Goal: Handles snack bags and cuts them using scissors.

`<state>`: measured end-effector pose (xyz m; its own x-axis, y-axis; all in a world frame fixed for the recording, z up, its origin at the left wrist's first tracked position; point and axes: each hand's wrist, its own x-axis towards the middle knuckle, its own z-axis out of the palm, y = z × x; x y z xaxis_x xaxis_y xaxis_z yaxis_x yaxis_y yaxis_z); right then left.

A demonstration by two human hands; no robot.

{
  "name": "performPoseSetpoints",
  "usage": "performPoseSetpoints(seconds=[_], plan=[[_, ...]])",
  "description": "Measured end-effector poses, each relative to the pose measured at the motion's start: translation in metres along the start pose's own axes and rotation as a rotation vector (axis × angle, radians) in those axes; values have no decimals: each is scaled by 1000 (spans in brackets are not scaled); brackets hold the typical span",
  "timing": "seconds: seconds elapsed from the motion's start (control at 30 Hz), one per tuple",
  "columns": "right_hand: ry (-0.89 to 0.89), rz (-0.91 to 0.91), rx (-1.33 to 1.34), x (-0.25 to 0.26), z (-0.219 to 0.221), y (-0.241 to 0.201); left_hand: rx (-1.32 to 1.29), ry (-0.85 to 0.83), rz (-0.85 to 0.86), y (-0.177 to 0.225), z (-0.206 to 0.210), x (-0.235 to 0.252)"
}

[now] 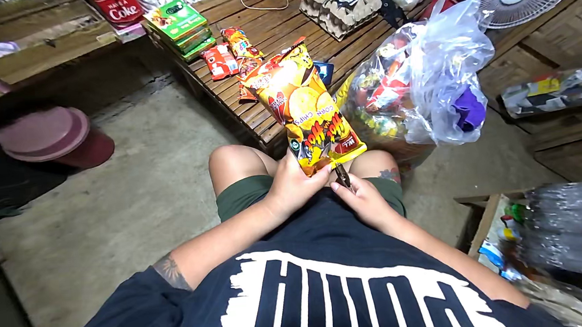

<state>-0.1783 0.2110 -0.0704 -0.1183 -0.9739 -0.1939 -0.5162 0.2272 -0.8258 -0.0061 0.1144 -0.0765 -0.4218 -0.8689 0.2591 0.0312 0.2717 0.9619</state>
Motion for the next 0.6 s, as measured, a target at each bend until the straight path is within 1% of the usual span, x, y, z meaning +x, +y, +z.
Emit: performPoseSetpoints(seconds=[0.2, 0.3, 0.53, 0.6], plan=[[-19, 33, -29, 1, -1, -1, 113, 15, 83, -2, 1, -1], [-29, 41, -31, 2, -1, -1, 110, 8, 106, -2, 1, 0], [-47, 58, -19, 2, -1, -1, 71, -1, 23, -3, 1, 0], [-60, 57, -17, 2, -2, -1, 58, -11, -27, -3, 0, 1]])
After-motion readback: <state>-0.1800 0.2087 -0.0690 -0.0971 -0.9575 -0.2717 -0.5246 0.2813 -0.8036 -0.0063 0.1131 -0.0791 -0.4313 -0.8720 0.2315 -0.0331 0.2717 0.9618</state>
